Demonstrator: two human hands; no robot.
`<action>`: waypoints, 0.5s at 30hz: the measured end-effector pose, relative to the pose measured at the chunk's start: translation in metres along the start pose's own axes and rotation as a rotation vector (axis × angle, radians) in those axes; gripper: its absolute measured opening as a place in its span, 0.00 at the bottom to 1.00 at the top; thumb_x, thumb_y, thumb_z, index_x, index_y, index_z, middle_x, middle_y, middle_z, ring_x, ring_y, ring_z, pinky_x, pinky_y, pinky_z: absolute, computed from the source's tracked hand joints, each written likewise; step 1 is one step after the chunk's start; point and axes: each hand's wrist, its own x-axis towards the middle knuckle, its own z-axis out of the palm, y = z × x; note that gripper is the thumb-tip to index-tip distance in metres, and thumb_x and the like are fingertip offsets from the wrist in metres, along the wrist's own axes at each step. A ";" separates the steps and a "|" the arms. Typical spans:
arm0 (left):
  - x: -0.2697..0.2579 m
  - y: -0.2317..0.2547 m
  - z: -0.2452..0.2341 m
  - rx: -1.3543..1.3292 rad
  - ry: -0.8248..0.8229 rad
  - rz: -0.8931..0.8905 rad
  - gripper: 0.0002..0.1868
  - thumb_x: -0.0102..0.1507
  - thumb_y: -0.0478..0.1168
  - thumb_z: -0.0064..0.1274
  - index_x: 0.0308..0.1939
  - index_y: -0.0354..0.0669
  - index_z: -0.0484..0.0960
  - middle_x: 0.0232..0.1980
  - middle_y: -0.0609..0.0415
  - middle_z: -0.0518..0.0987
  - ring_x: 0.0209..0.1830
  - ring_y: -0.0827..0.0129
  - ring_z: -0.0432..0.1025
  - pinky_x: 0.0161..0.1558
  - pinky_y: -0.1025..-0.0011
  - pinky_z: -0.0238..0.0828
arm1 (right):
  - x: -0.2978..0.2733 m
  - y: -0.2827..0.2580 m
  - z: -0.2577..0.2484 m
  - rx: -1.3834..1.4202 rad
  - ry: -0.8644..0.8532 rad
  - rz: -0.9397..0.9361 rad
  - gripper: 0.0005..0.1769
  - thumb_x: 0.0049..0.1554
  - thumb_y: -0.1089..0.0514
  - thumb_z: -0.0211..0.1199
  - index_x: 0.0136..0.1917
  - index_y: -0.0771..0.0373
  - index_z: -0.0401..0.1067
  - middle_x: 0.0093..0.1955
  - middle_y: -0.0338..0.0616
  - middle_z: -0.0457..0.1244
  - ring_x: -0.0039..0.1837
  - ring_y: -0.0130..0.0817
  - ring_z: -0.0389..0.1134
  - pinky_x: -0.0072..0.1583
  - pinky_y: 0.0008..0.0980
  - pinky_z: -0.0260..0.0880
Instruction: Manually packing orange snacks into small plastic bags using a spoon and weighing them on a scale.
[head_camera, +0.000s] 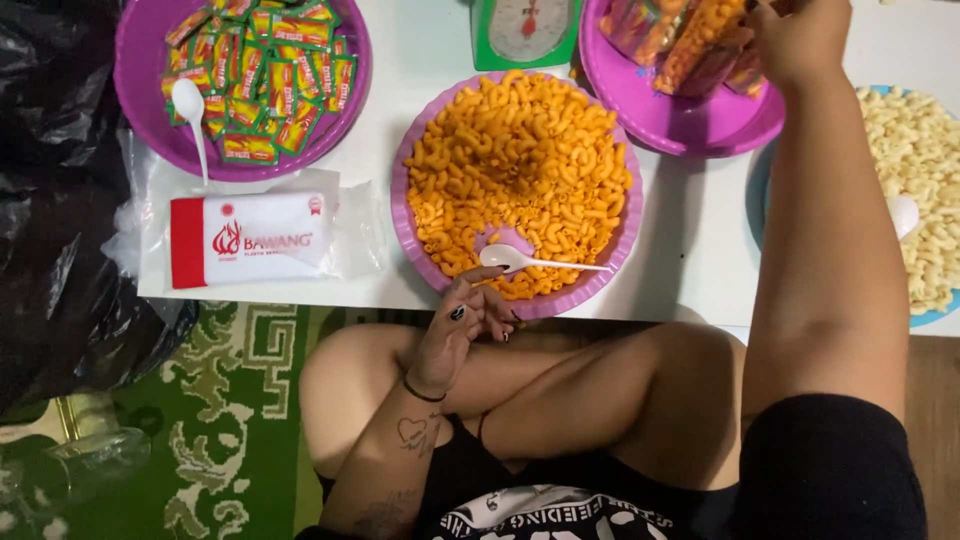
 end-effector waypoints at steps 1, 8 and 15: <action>0.000 0.000 0.001 -0.007 0.001 0.014 0.41 0.62 0.59 0.50 0.71 0.37 0.64 0.45 0.47 0.77 0.37 0.69 0.70 0.46 0.74 0.68 | -0.002 -0.009 -0.001 0.074 -0.012 0.010 0.08 0.66 0.68 0.71 0.55 0.76 0.78 0.48 0.52 0.72 0.42 0.37 0.72 0.41 0.32 0.74; -0.001 -0.003 -0.005 -0.079 -0.069 0.090 0.35 0.64 0.49 0.49 0.72 0.39 0.64 0.46 0.48 0.77 0.45 0.67 0.73 0.45 0.75 0.66 | -0.015 -0.063 0.007 0.136 0.190 -0.249 0.04 0.68 0.72 0.74 0.50 0.76 0.80 0.43 0.52 0.72 0.41 0.34 0.69 0.43 0.30 0.73; -0.009 -0.014 -0.008 -0.100 0.223 0.239 0.15 0.69 0.45 0.41 0.56 0.43 0.75 0.31 0.58 0.72 0.29 0.74 0.67 0.36 0.77 0.65 | -0.074 -0.350 0.029 0.333 -0.087 -0.617 0.13 0.58 0.76 0.70 0.56 0.72 0.76 0.54 0.53 0.63 0.53 0.45 0.64 0.55 0.38 0.68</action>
